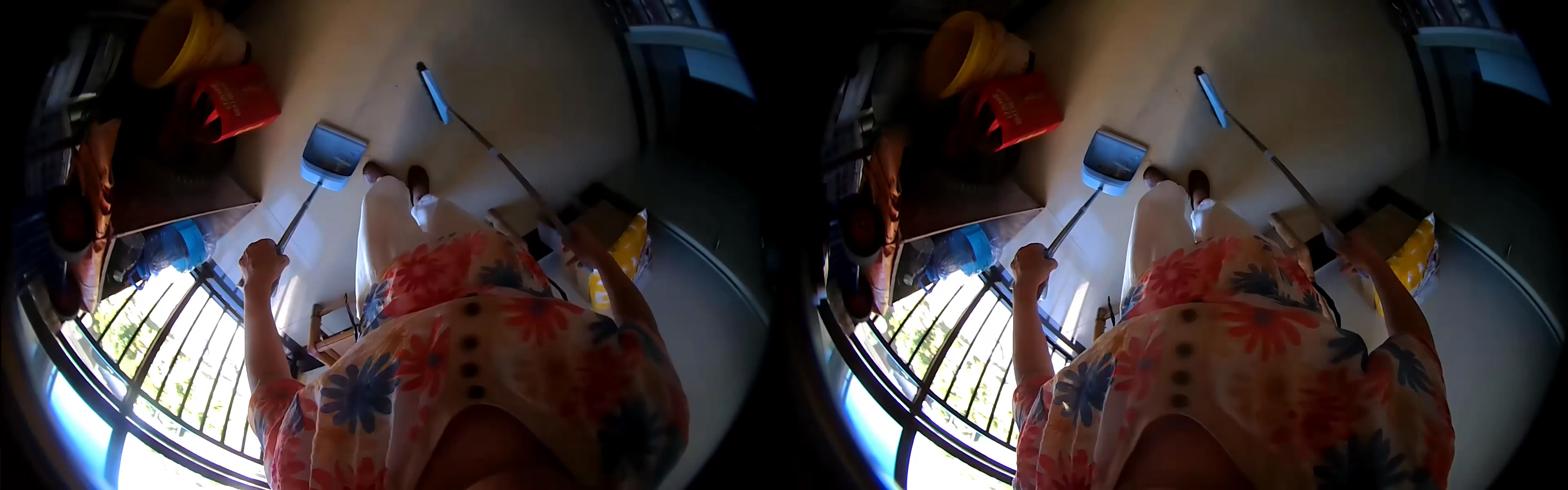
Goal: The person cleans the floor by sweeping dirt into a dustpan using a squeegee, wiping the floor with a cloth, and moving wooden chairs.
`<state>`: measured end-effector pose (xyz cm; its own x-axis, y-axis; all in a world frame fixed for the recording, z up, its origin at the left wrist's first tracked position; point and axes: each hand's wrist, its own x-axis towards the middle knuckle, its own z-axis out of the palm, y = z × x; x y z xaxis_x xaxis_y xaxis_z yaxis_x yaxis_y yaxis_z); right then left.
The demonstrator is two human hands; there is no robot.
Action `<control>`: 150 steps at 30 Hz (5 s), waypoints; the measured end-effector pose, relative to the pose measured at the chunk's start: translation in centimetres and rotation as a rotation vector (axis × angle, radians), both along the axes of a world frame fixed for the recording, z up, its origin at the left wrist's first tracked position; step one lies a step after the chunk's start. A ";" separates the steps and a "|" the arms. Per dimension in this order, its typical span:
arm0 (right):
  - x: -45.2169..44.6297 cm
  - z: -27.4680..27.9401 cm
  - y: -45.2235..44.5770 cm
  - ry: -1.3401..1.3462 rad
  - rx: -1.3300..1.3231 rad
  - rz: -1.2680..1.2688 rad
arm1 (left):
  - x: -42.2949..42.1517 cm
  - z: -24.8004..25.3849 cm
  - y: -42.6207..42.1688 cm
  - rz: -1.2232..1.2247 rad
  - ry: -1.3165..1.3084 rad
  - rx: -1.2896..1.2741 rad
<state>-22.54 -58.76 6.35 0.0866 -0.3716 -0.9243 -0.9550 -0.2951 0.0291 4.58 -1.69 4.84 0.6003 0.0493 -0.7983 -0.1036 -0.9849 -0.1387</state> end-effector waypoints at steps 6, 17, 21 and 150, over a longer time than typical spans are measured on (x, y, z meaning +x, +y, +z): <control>-14.2 1.6 7.3 0.176 0.119 -0.522 | 2.4 0.1 -0.5 -0.325 -0.084 0.049; -14.8 -5.0 23.7 0.062 -0.011 -1.155 | 10.8 0.8 -0.9 -0.847 -0.084 -0.088; -17.1 -4.6 30.3 0.166 0.004 -1.195 | 11.0 0.6 -2.5 -0.980 -0.029 -0.101; -16.5 -0.5 -22.1 -0.730 0.664 -0.887 | -26.2 1.5 -65.9 -0.813 0.187 -0.920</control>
